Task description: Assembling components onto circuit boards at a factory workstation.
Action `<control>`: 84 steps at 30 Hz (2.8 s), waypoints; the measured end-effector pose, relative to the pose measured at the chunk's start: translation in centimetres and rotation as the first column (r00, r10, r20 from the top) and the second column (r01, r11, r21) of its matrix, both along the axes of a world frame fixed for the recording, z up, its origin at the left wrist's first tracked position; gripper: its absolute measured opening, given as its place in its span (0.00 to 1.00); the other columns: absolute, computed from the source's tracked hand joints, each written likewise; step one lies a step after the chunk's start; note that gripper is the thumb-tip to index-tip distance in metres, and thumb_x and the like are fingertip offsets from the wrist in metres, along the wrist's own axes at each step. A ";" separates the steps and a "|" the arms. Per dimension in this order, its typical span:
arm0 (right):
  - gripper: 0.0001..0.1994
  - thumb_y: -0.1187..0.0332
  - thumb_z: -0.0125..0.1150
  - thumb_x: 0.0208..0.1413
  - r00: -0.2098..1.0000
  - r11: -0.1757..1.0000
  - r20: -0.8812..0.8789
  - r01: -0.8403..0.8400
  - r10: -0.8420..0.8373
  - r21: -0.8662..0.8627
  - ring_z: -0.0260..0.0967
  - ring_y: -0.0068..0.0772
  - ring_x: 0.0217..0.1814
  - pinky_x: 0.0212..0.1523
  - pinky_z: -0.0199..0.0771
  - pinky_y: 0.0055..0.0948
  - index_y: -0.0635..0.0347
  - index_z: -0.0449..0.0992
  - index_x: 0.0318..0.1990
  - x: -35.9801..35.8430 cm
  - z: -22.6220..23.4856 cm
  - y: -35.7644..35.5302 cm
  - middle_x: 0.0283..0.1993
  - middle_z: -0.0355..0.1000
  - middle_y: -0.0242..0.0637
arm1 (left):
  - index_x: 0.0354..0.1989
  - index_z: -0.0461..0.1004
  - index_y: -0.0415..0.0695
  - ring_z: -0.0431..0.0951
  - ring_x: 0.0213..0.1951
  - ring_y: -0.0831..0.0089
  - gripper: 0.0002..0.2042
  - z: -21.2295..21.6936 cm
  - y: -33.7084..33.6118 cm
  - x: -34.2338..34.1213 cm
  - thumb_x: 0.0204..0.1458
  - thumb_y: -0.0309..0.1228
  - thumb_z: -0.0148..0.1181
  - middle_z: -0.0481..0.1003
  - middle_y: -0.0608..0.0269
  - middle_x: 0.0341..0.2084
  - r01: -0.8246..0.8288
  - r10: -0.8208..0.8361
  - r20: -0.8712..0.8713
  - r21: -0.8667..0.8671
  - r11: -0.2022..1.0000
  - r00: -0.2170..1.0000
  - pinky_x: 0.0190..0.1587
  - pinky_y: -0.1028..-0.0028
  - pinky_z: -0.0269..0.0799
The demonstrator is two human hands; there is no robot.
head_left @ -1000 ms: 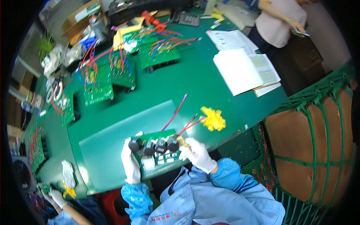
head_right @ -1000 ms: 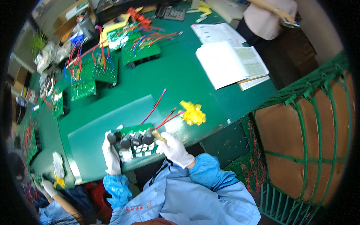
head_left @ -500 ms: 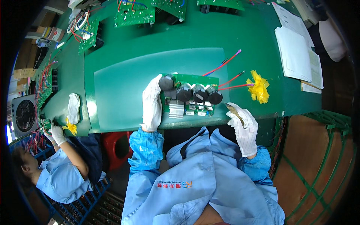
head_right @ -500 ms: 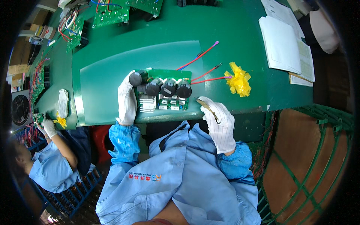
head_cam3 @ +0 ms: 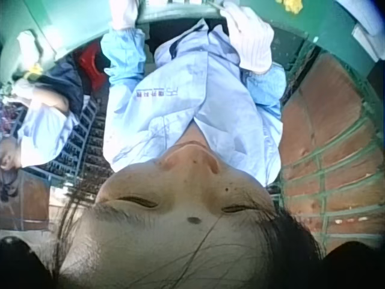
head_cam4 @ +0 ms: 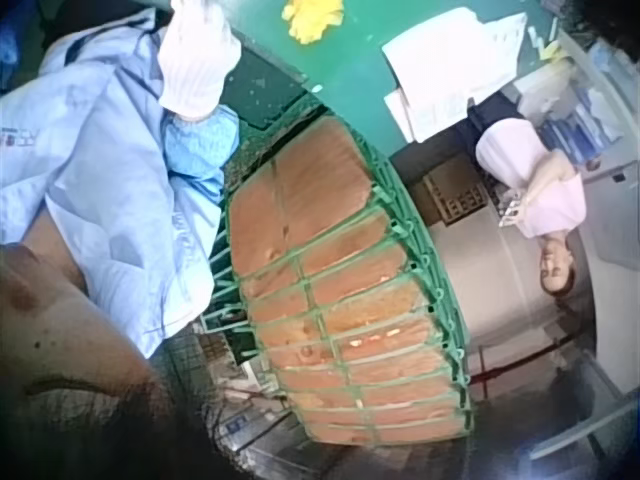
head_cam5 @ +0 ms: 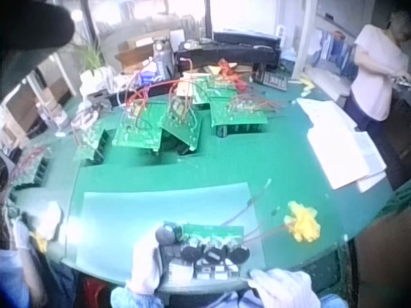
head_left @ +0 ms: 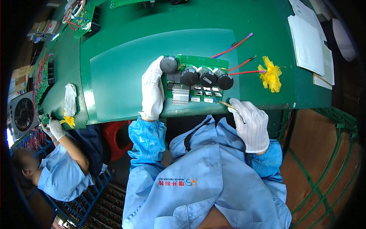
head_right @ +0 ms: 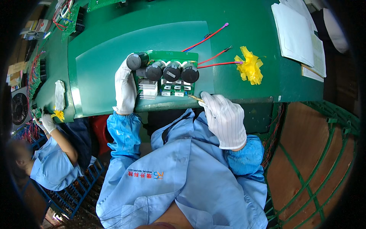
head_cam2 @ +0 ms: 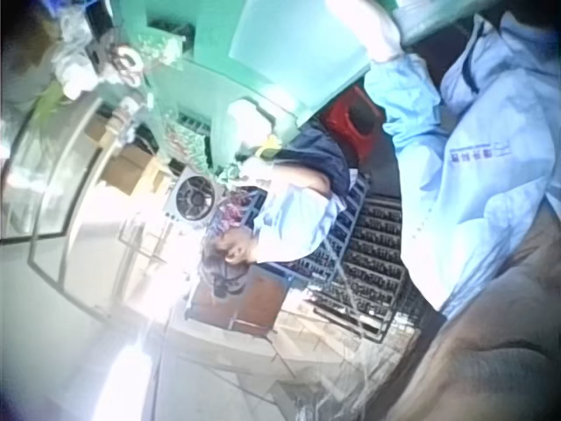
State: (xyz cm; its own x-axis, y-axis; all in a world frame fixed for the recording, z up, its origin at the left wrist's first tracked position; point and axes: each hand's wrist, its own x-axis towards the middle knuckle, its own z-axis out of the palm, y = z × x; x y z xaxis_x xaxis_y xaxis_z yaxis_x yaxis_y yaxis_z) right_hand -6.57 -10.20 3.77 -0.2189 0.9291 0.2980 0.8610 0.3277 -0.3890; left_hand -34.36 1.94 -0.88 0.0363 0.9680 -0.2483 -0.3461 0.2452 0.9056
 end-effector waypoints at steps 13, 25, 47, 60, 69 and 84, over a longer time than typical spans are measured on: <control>0.12 0.68 0.68 0.54 0.956 0.994 0.291 -0.067 0.040 0.083 0.65 0.26 0.21 0.18 0.61 0.31 0.59 0.82 0.45 -2.4 2.8 2.0 0.27 0.67 0.28 | 0.58 0.76 0.36 0.75 0.55 0.72 0.19 0.2 -0.3 0.0 0.69 0.39 0.54 0.77 0.59 0.54 0.008 -0.008 -0.025 0.004 1.000 1.000 0.63 0.70 0.67; 0.10 0.68 0.67 0.56 0.959 0.987 0.260 -0.140 0.114 0.082 0.66 0.26 0.21 0.19 0.61 0.31 0.59 0.83 0.44 -2.5 3.3 3.0 0.27 0.68 0.28 | 0.59 0.75 0.35 0.74 0.57 0.70 0.19 0.3 -0.2 0.0 0.69 0.37 0.53 0.77 0.56 0.55 -0.004 0.005 -0.100 0.008 1.000 0.995 0.66 0.69 0.64; 0.07 0.71 0.61 0.43 0.812 0.950 0.494 -0.263 0.311 -0.166 0.68 0.32 0.26 0.26 0.65 0.35 0.58 0.78 0.33 -4.5 7.1 6.6 0.27 0.69 0.33 | 0.59 0.75 0.34 0.74 0.56 0.72 0.19 1.0 -0.4 0.3 0.69 0.37 0.53 0.77 0.58 0.54 -0.024 0.022 -0.068 -0.031 0.999 0.997 0.65 0.70 0.64; 0.08 0.71 0.60 0.42 0.813 0.918 0.432 -0.313 0.391 -0.241 0.71 0.36 0.27 0.27 0.67 0.37 0.59 0.76 0.32 -4.2 7.8 8.0 0.27 0.69 0.36 | 0.59 0.75 0.32 0.74 0.57 0.69 0.20 0.2 -0.2 0.0 0.70 0.38 0.50 0.77 0.55 0.54 0.018 -0.007 -0.224 0.049 0.999 0.975 0.65 0.70 0.64; 0.02 0.68 0.59 0.51 0.773 0.961 0.583 -0.124 0.251 -0.249 0.67 0.30 0.21 0.18 0.60 0.34 0.54 0.74 0.30 -1.6 8.8 5.9 0.22 0.65 0.31 | 0.59 0.74 0.32 0.74 0.58 0.68 0.20 1.7 -0.3 0.5 0.71 0.38 0.49 0.76 0.55 0.55 0.004 -0.008 -0.167 -0.020 1.000 0.986 0.65 0.70 0.64; 0.05 0.68 0.58 0.51 0.824 0.976 0.523 -0.164 0.217 -0.145 0.66 0.29 0.20 0.19 0.60 0.33 0.58 0.76 0.33 -2.0 6.4 5.0 0.23 0.65 0.31 | 0.60 0.75 0.37 0.75 0.54 0.72 0.22 1.5 -0.4 0.4 0.69 0.43 0.53 0.77 0.59 0.52 -0.007 0.002 -0.136 -0.035 0.999 0.991 0.63 0.70 0.66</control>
State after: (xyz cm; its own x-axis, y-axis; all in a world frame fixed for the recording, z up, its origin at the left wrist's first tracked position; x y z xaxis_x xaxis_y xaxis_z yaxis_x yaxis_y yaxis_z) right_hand -8.61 -5.19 10.13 -0.4948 0.8690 0.0009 0.8665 0.4933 0.0763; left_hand -33.95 1.59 0.60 -0.0041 0.9587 -0.2844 -0.2214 0.2765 0.9352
